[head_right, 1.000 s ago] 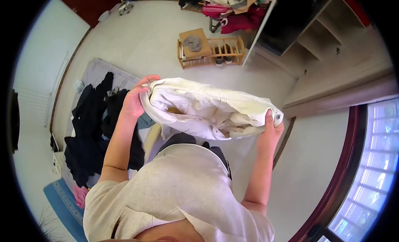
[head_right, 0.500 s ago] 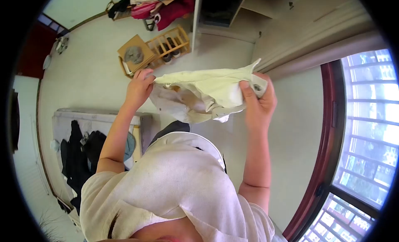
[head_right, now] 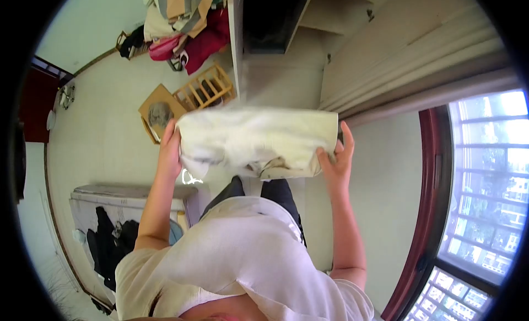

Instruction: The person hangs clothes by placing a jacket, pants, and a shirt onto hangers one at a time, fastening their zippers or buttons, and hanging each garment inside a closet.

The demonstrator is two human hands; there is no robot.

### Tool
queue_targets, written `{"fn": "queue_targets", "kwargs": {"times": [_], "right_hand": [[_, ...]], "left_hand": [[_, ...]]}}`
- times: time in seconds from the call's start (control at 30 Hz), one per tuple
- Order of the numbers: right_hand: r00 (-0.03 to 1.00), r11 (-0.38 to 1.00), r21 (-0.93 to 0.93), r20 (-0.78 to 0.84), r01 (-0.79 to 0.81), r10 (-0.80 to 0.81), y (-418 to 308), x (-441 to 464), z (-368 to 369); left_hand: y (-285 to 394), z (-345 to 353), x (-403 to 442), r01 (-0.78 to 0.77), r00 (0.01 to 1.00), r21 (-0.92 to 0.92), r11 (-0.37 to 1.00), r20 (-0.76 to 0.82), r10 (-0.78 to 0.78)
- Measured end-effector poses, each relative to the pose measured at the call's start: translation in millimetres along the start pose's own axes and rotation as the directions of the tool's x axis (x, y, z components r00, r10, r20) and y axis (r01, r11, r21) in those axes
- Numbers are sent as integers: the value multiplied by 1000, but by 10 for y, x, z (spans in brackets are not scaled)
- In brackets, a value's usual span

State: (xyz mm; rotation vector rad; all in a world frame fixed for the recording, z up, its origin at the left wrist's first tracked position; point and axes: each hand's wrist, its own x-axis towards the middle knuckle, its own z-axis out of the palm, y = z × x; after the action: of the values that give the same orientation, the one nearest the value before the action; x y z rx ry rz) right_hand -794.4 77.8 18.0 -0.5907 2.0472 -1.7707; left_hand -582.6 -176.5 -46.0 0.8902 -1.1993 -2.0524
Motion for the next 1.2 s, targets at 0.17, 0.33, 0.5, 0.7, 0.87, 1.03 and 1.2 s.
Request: {"fn": "queue_targets", "kwargs": {"times": [0.17, 0.33, 0.5, 0.7, 0.87, 1.03, 1.2], "right_hand": [[994, 986, -138, 69, 98, -89, 508, 752, -242], [975, 999, -49, 218, -17, 28, 558, 1659, -461], [873, 997, -24, 485, 71, -51, 555, 2574, -433], [603, 997, 49, 797, -68, 2, 350, 3127, -113], [293, 974, -122, 954, 192, 61, 399, 3460, 211], [380, 890, -310, 908, 334, 174, 629, 4296, 372], [627, 958, -82, 770, 276, -115, 935, 5581, 931]], "left_hand": [[132, 16, 111, -137, 978, 476, 869, 205, 42], [419, 490, 309, -163, 922, 907, 388, 280, -268], [247, 828, 582, -133, 977, 991, -28, 136, 165], [224, 850, 712, 29, 659, 920, 390, -311, 685], [-69, 608, 1058, -318, 672, 53, 947, -692, 264], [99, 850, 1471, -142, 823, 330, 933, -484, 296], [232, 1155, 1569, 40, 855, 681, 731, -402, 328]]}}
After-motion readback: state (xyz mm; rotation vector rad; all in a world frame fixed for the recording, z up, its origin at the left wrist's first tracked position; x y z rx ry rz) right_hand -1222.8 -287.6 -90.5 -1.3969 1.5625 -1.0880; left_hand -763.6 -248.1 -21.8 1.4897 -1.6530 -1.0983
